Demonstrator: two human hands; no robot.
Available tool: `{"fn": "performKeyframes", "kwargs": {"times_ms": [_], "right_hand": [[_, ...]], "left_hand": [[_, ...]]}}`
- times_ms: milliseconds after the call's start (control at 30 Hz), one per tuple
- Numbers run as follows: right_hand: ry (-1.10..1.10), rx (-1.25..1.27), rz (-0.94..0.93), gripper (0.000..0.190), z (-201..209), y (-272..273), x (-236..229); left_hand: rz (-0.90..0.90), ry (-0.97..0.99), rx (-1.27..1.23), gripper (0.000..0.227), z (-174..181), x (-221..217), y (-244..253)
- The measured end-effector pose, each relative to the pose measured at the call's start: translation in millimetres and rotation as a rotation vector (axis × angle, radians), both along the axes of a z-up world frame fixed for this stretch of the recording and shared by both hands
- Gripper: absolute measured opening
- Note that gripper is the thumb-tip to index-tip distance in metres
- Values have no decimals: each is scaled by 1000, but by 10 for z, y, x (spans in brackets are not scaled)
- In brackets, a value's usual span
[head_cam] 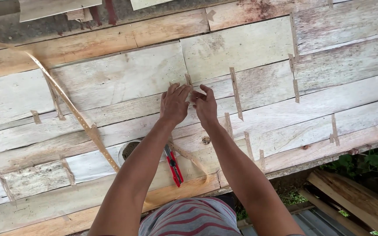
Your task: Applying and cutting thin strips of material onto a wooden surface using a utility knife.
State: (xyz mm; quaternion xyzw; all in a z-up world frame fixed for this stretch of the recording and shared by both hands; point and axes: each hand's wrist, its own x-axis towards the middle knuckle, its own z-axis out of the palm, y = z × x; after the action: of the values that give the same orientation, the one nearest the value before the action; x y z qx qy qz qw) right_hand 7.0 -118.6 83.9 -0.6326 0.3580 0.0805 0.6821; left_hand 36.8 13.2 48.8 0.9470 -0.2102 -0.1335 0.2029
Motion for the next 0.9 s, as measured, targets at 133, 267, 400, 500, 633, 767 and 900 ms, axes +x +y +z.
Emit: {"fn": "performKeyframes", "kwargs": {"times_ms": [133,267,400,500,633,767,900], "right_hand": [[4,2,-10,62,-17,-33,63],[-15,-62,-44,61,-133,-135,62],[-112,134,-235,50,-27,-134,100],[-166,171,-294,45,-37,-141,101],[-199,180,-300,43,3,-133,153],[-228,208,-290,43,-130,-158,181],[-252,253,-304,43,-300,-184,195]], "left_hand": [[28,23,-15,58,-46,32,-33],[26,47,-5,57,19,6,4],[33,38,-19,55,12,14,-13],[42,41,-8,56,-22,7,-24],[53,51,-9,54,-11,19,-25],[64,62,-9,52,-82,23,-31],[63,56,-7,52,-132,34,-27]]}}
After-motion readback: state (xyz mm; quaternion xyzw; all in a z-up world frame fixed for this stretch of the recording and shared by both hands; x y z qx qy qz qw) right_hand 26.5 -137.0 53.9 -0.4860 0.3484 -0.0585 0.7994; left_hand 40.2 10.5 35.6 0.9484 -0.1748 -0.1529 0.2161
